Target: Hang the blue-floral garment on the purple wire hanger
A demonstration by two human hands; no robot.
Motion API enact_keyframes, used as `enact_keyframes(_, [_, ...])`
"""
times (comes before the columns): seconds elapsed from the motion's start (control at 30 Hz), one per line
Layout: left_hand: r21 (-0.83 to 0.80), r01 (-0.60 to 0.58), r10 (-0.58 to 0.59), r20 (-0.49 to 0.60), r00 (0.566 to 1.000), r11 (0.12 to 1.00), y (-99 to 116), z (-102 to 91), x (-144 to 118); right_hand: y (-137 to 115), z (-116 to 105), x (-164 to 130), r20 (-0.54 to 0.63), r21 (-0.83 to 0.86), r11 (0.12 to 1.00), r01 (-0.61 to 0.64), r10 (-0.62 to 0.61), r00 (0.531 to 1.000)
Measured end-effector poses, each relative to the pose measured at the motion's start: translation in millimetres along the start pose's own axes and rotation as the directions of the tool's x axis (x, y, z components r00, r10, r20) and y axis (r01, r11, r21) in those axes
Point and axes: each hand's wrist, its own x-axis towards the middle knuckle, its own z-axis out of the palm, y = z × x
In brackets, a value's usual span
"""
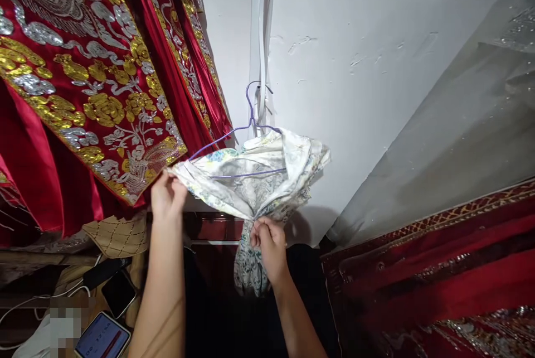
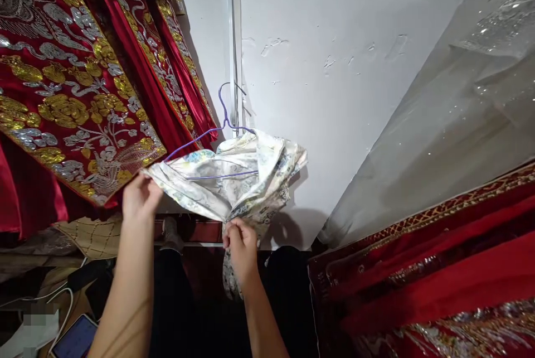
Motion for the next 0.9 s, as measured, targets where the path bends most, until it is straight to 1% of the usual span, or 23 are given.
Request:
enact_keyframes(0.1, [-0.008, 0.192, -0.193, -0.037, 0.981, 0.981, -44, -15.8, -37, 10, 1, -10, -0.058, 0.129, 0.989, -0.072, 0.08, 0.995])
enact_keyframes(0.2, [-0.026, 0.325, -0.326, -0.049, 0.944, 0.945, -91, -23.9, -83, 17, -4, -15, -0.136, 0.207, 0.972, -0.108, 0.138, 0.981])
enact_keyframes(0.27, [-0.046, 0.371, -0.373, -0.053, 0.926, 0.928, -113, -26.3, -108, 21, -11, -17, -0.173, 0.179, 0.977, -0.113, 0.144, 0.974])
enact_keyframes(0.33, [-0.075, 0.388, -0.393, -0.055, 0.918, 0.918, -122, -25.1, -126, 23, -22, -19, -0.16, 0.075, 0.989, -0.129, 0.14, 0.977])
enact_keyframes(0.4, [-0.103, 0.395, -0.401, -0.046, 0.915, 0.913, -117, -20.7, -136, 25, -35, -19, -0.096, -0.068, 0.98, -0.185, 0.178, 0.979])
enact_keyframes(0.47, [-0.121, 0.398, -0.401, 0.0, 0.916, 0.91, -101, -13.8, -143, 26, -46, -17, -0.037, -0.186, 0.951, -0.246, 0.243, 0.969])
enact_keyframes(0.5, [-0.117, 0.402, -0.399, 0.056, 0.915, 0.908, -92, -9.6, -146, 26, -51, -15, -0.028, -0.223, 0.94, -0.259, 0.259, 0.965])
enact_keyframes(0.53, [-0.099, 0.408, -0.394, 0.134, 0.909, 0.908, -82, -4.9, -149, 25, -53, -13, -0.034, -0.237, 0.937, -0.257, 0.256, 0.966])
enact_keyframes(0.57, [-0.06, 0.414, -0.391, 0.228, 0.892, 0.908, -72, 0.5, -154, 24, -55, -11, -0.049, -0.232, 0.942, -0.242, 0.237, 0.97])
enact_keyframes(0.6, [0.008, 0.417, -0.395, 0.332, 0.857, 0.909, -63, 6.5, -159, 22, -55, -9, -0.061, -0.213, 0.95, -0.23, 0.222, 0.973])
enact_keyframes(0.63, [0.108, 0.404, -0.409, 0.431, 0.804, 0.908, -55, 13.1, -166, 19, -54, -7, -0.063, -0.176, 0.956, -0.235, 0.227, 0.972])
enact_keyframes(0.67, [0.22, 0.364, -0.425, 0.509, 0.748, 0.905, -48, 20.2, -172, 16, -52, -6, -0.051, -0.118, 0.958, -0.26, 0.255, 0.966])
enact_keyframes(0.7, [0.324, 0.294, -0.434, 0.569, 0.699, 0.899, -42, 27.6, -179, 12, -50, -6, -0.017, -0.044, 0.951, -0.307, 0.307, 0.952])
enact_keyframes(0.73, [0.411, 0.201, -0.434, 0.615, 0.659, 0.889, -36, 34.9, -186, 7, -47, -6, 0.035, 0.028, 0.929, -0.368, 0.367, 0.929])
enact_keyframes(0.77, [0.473, 0.098, -0.423, 0.655, 0.626, 0.876, -31, 41.9, -192, 2, -46, -6, 0.089, 0.089, 0.9, -0.427, 0.42, 0.903])
enact_keyframes(0.83, [0.523, -0.09, -0.388, 0.726, 0.568, 0.848, -21, 52.9, -198, -10, -43, -6, 0.181, 0.151, 0.852, -0.502, 0.475, 0.861])
enact_keyframes(0.87, [0.535, -0.157, -0.375, 0.745, 0.552, 0.83, -15, 56.2, -199, -16, -43, -5, 0.214, 0.147, 0.85, -0.506, 0.472, 0.855])
enact_keyframes(0.9, [0.549, -0.205, -0.364, 0.746, 0.557, 0.811, -11, 57.7, -197, -22, -41, -4, 0.247, 0.115, 0.864, -0.491, 0.454, 0.856])
